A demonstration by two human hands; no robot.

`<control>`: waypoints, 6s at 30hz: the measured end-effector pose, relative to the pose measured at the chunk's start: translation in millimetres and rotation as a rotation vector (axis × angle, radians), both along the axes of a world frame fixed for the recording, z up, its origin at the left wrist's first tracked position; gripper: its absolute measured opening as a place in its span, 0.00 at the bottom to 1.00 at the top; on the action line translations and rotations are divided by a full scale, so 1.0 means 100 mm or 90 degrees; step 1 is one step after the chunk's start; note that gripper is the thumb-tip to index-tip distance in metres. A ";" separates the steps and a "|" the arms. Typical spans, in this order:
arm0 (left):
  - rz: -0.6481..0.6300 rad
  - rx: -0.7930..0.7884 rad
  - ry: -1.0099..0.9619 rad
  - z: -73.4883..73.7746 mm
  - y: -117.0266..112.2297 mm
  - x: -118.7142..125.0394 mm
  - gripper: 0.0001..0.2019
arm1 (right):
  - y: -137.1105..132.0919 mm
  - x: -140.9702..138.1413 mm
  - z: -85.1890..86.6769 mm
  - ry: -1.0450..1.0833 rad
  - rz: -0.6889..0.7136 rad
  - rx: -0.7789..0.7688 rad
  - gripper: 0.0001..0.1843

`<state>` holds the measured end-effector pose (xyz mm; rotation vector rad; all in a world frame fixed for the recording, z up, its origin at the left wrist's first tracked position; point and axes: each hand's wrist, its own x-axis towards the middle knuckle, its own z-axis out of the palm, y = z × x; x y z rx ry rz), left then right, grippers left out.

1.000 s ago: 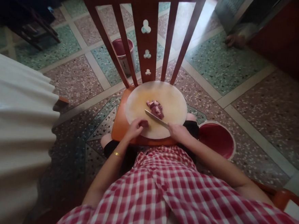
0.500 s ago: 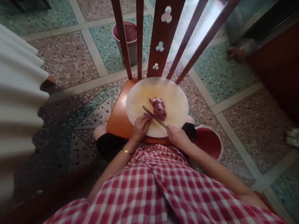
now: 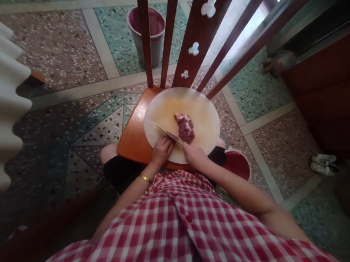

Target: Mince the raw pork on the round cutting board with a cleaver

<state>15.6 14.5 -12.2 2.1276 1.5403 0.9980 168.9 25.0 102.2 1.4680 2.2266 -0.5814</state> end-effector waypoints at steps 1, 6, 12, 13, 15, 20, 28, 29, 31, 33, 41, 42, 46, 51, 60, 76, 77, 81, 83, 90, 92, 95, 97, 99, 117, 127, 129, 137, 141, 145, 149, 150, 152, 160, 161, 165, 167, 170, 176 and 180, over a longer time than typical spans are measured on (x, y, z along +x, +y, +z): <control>0.003 -0.002 0.003 0.00 0.00 0.00 0.10 | 0.08 -0.08 -0.03 0.013 0.005 0.001 0.15; 0.004 -0.011 0.010 0.01 -0.01 0.01 0.10 | 0.02 0.02 -0.07 0.038 0.006 -0.006 0.20; 0.009 -0.030 -0.005 0.01 -0.01 0.00 0.10 | -0.28 0.36 -0.06 -0.042 -0.021 -0.054 0.18; 0.011 -0.034 -0.009 0.01 -0.01 0.00 0.10 | -0.24 0.31 -0.09 -0.030 -0.024 -0.046 0.18; 0.017 -0.039 -0.018 0.02 0.00 0.00 0.09 | -0.10 0.17 -0.14 0.013 -0.031 -0.021 0.18; 0.053 -0.072 -0.078 0.11 0.04 0.14 0.11 | 0.15 0.17 -0.22 0.172 -0.143 0.045 0.17; 0.006 -0.099 -0.090 0.24 0.72 0.25 0.12 | -0.03 0.74 -0.18 0.389 -0.367 0.204 0.15; -0.005 -0.094 -0.045 0.25 0.86 0.23 0.12 | -0.04 0.76 -0.18 0.397 -0.378 0.201 0.15; -0.050 -0.100 0.054 0.25 1.10 0.20 0.13 | -0.06 0.77 -0.16 0.409 -0.394 0.189 0.14; -0.094 -0.121 0.141 0.25 1.27 0.19 0.13 | -0.08 0.77 -0.14 0.417 -0.403 0.172 0.14; -0.054 -0.244 0.105 0.35 1.31 0.01 0.10 | -0.45 0.76 0.03 0.371 -0.308 0.036 0.13; -0.026 -0.283 0.033 0.39 1.27 -0.05 0.11 | -0.49 0.75 0.03 0.349 -0.275 0.009 0.13; 0.041 -0.442 -0.295 0.58 1.05 -0.28 0.17 | -0.54 0.68 -0.05 0.258 -0.209 -0.058 0.11; 0.030 -0.582 -0.376 0.69 0.79 -0.23 0.17 | -0.45 0.65 -0.12 0.173 -0.252 -0.023 0.12; -0.005 -0.547 -0.265 0.64 0.76 0.09 0.12 | -0.59 0.80 -0.01 0.200 -0.303 0.027 0.12; 0.086 -0.347 0.237 0.47 0.06 -0.17 0.16 | -0.53 0.41 0.09 0.114 -0.167 0.013 0.12; 0.096 -0.319 0.239 0.46 0.03 -0.18 0.14 | -0.46 0.33 0.08 0.102 -0.159 0.017 0.12; 0.103 -0.265 0.164 0.37 -0.03 -0.26 0.14 | -0.27 0.10 0.07 0.065 -0.127 0.023 0.13; 0.091 -0.228 0.121 0.34 -0.04 -0.31 0.15 | -0.25 0.06 0.08 0.071 -0.098 0.022 0.13; 0.048 -0.155 0.138 0.27 -0.08 -0.37 0.12 | -0.34 0.03 0.00 0.050 -0.020 0.004 0.14; 0.034 -0.153 0.145 0.24 -0.07 -0.38 0.12 | -0.28 -0.08 -0.03 0.053 -0.016 0.013 0.15; 0.028 -0.138 0.151 0.21 -0.05 -0.38 0.13 | -0.09 -0.36 -0.04 0.073 -0.001 0.027 0.16; 0.028 -0.130 0.160 0.20 -0.06 -0.37 0.14 | 0.04 -0.54 -0.02 0.089 0.012 0.036 0.15; 0.028 -0.135 0.170 0.20 -0.07 -0.37 0.15 | 0.11 -0.64 0.00 0.099 0.016 0.039 0.13; 0.042 0.062 0.074 0.06 -0.15 -0.09 0.14 | -0.37 0.30 0.07 0.028 -0.092 0.052 0.15; -0.073 0.067 0.056 -0.03 -0.06 -0.09 0.12 | -0.51 0.20 0.14 -0.021 -0.029 0.031 0.12; -0.070 0.065 0.051 -0.05 -0.07 -0.10 0.13 | -0.51 0.21 0.16 -0.027 -0.032 0.019 0.12; -0.049 0.047 0.057 -0.06 -0.07 -0.08 0.13 | -0.29 0.07 0.08 0.029 -0.043 -0.035 0.12; -0.034 0.063 0.060 -0.06 -0.07 -0.07 0.10 | -0.02 -0.24 0.00 0.097 -0.019 0.001 0.16; -0.020 0.077 0.079 -0.07 -0.08 -0.07 0.07 | -0.08 -0.19 -0.04 0.109 -0.022 0.006 0.16; -0.019 0.078 0.073 -0.04 -0.06 -0.06 0.07 | -0.36 0.21 -0.07 0.043 -0.045 -0.028 0.17; -0.022 0.070 0.063 -0.02 -0.05 -0.06 0.07 | -0.40 0.29 -0.07 0.033 -0.049 -0.032 0.18; -0.041 0.050 0.035 0.02 -0.05 -0.05 0.07 | -0.41 0.38 -0.05 0.024 -0.060 -0.025 0.19; -0.027 0.055 0.025 0.01 -0.07 -0.08 0.09 | -0.44 0.31 0.01 0.057 -0.042 0.000 0.22; -0.028 0.056 0.025 -0.01 -0.07 -0.08 0.09 | -0.46 0.30 0.00 0.060 -0.046 -0.003 0.22; -0.039 0.051 0.022 -0.05 -0.05 -0.08 0.08 | -0.35 0.16 -0.05 0.071 -0.062 -0.007 0.20; -0.032 0.054 0.024 -0.06 -0.04 -0.08 0.08 | -0.19 0.00 -0.07 0.095 -0.054 0.003 0.18; -0.020 0.066 0.035 -0.07 -0.05 -0.08 0.08 | 0.00 -0.21 -0.10 0.125 -0.034 0.028 0.18; -0.014 0.070 0.035 -0.02 -0.05 -0.06 0.08 | -0.22 0.11 -0.09 0.083 -0.047 -0.009 0.19; -0.031 0.077 0.006 0.03 -0.06 -0.07 0.07 | -0.35 0.32 0.00 0.026 -0.076 0.000 0.15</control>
